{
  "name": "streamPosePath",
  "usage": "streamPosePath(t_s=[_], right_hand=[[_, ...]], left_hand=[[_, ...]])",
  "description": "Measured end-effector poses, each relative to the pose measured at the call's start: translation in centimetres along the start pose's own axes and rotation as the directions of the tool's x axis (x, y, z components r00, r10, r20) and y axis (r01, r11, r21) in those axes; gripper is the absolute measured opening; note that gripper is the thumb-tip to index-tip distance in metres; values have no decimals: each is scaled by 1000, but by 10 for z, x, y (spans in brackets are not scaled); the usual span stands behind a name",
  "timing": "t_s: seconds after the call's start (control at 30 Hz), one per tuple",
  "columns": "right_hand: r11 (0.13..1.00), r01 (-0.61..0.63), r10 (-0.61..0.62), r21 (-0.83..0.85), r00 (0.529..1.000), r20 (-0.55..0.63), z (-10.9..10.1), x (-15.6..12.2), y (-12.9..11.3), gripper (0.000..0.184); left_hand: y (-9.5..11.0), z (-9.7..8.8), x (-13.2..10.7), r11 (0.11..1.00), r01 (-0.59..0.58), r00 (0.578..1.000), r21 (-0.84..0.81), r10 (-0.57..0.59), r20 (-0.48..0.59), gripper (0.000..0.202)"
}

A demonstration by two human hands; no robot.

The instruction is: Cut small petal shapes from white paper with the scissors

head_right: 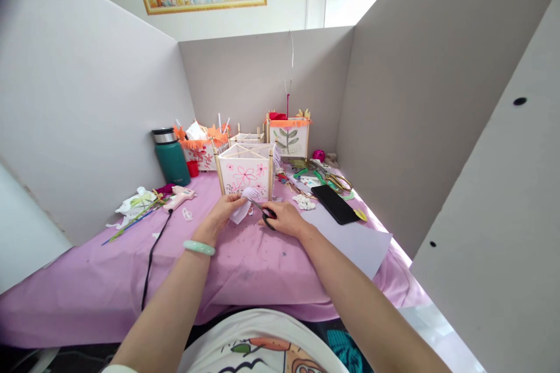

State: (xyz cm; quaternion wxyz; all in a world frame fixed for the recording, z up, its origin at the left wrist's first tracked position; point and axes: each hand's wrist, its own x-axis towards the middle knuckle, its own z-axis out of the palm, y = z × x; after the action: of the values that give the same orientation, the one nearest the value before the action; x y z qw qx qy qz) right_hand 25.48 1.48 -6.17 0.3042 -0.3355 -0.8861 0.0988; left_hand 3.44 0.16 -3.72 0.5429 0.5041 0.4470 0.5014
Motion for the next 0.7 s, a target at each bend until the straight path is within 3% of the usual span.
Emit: streamPosePath(t_s=[0.7], right_hand=[[998,-66,66,1,998,-9,2,0,3,35]], left_hand=[[-3,-3,3,999,-3,1000,-51,2,-24,46]])
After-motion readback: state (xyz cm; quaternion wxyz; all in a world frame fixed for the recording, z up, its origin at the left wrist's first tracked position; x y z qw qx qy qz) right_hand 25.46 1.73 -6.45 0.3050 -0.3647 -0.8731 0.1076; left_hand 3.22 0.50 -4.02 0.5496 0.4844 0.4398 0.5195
